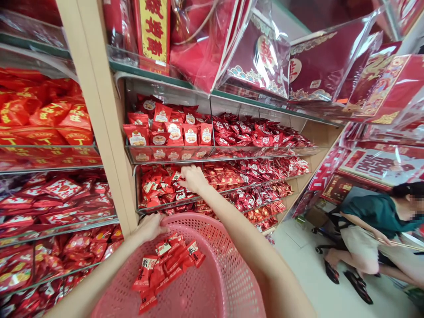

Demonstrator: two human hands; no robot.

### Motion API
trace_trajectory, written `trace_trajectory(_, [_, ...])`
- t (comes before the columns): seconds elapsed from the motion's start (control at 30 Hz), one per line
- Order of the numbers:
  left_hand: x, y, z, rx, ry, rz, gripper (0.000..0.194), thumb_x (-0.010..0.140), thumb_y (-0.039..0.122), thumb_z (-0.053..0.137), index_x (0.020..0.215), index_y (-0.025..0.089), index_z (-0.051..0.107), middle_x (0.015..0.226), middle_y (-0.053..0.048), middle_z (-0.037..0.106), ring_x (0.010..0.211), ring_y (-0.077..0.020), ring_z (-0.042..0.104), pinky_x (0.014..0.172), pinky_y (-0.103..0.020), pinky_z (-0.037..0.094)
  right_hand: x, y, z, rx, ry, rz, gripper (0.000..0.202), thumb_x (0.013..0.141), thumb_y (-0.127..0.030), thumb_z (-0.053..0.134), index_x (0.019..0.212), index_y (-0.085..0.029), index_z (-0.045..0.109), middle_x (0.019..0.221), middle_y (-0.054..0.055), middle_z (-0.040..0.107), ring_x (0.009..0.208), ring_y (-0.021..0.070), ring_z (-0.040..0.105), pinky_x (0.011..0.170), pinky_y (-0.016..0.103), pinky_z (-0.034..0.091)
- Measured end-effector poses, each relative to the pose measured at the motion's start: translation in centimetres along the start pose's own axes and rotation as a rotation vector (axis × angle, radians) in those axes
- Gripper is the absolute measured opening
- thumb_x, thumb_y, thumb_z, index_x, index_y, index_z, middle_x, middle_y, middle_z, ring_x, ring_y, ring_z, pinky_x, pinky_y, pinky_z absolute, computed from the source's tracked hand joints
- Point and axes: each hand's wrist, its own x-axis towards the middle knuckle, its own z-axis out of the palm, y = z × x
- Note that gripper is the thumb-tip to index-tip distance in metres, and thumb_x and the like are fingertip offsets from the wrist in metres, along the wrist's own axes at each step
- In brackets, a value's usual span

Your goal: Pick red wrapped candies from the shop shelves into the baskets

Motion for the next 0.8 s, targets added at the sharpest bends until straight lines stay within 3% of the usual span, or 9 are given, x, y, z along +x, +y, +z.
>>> trace_trajectory(0.1, [0.1, 0.0, 0.1, 0.009, -0.014, -0.003, 0.031, 0.070, 0.046, 0.056, 0.085, 0.020, 0.061, 0.088, -0.009, 0.068, 0.086, -0.0250, 0.063, 0.066, -0.026, 0.041, -4.7, -0.8, -1.6, 0.092, 0.073, -0.034, 0.015, 0.078, -0.032, 0.053, 0.080, -0.018, 0.047, 0.081, 0.003, 0.053, 0.080, 0.0170, 0.045, 0.070, 0.026, 0.029])
trace_trajectory(0.17, [0.1, 0.0, 0.1, 0.014, -0.020, -0.002, 0.029, 0.071, 0.046, 0.056, 0.084, 0.021, 0.061, 0.087, -0.008, 0.068, 0.085, -0.0239, 0.063, 0.066, -0.025, 0.041, -8.4, -1.6, -1.7, 0.147, 0.049, -0.027, 0.015, 0.078, -0.031, 0.052, 0.077, -0.018, 0.045, 0.078, 0.002, 0.051, 0.076, 0.0155, 0.045, 0.068, 0.025, 0.030])
trace_trajectory(0.23, [0.1, 0.0, 0.1, 0.020, -0.016, 0.009, 0.028, 0.072, 0.045, 0.056, 0.084, 0.021, 0.061, 0.088, -0.008, 0.067, 0.085, -0.0233, 0.062, 0.065, -0.025, 0.041, -12.0, -2.2, -0.4, 0.169, -0.018, 0.016, 0.015, 0.077, -0.030, 0.052, 0.076, -0.018, 0.043, 0.078, 0.002, 0.051, 0.074, 0.0150, 0.045, 0.065, 0.024, 0.031])
trace_trajectory(0.37, [0.1, -0.1, 0.3, 0.030, 0.003, 0.029, 0.030, 0.071, 0.048, 0.056, 0.084, 0.021, 0.060, 0.089, -0.008, 0.067, 0.084, -0.0250, 0.063, 0.063, -0.026, 0.041, -16.7, -2.4, 4.7, 0.120, -0.224, 0.191, 0.013, 0.077, -0.029, 0.052, 0.079, -0.017, 0.046, 0.082, 0.006, 0.055, 0.075, 0.0171, 0.051, 0.063, 0.025, 0.033])
trace_trajectory(0.53, [0.1, 0.0, 0.1, 0.028, -0.002, 0.029, 0.029, 0.072, 0.047, 0.055, 0.084, 0.022, 0.060, 0.090, -0.008, 0.067, 0.084, -0.0258, 0.063, 0.063, -0.027, 0.041, -17.8, -2.3, 9.5, 0.071, -0.401, 0.244, 0.020, 0.077, -0.031, 0.052, 0.091, -0.017, 0.050, 0.098, 0.009, 0.056, 0.088, 0.0206, 0.055, 0.068, 0.027, 0.039])
trace_trajectory(0.7, [0.0, 0.1, 0.0, 0.005, -0.018, 0.004, 0.029, 0.072, 0.048, 0.055, 0.083, 0.021, 0.061, 0.090, -0.008, 0.067, 0.085, -0.0232, 0.063, 0.065, -0.024, 0.040, -17.6, -2.9, 11.4, 0.126, -0.428, 0.288, 0.028, 0.077, -0.029, 0.051, 0.101, -0.015, 0.047, 0.106, 0.011, 0.053, 0.088, 0.0209, 0.057, 0.068, 0.028, 0.042])
trace_trajectory(0.8, [0.2, -0.2, 0.2, 0.006, -0.009, 0.024, 0.031, 0.071, 0.050, 0.055, 0.084, 0.022, 0.060, 0.090, -0.008, 0.067, 0.085, -0.0236, 0.063, 0.065, -0.025, 0.040, -17.9, -3.1, 12.0, 0.224, -0.427, 0.285, 0.025, 0.076, -0.025, 0.049, 0.098, -0.013, 0.048, 0.101, 0.011, 0.057, 0.087, 0.0208, 0.057, 0.068, 0.028, 0.041])
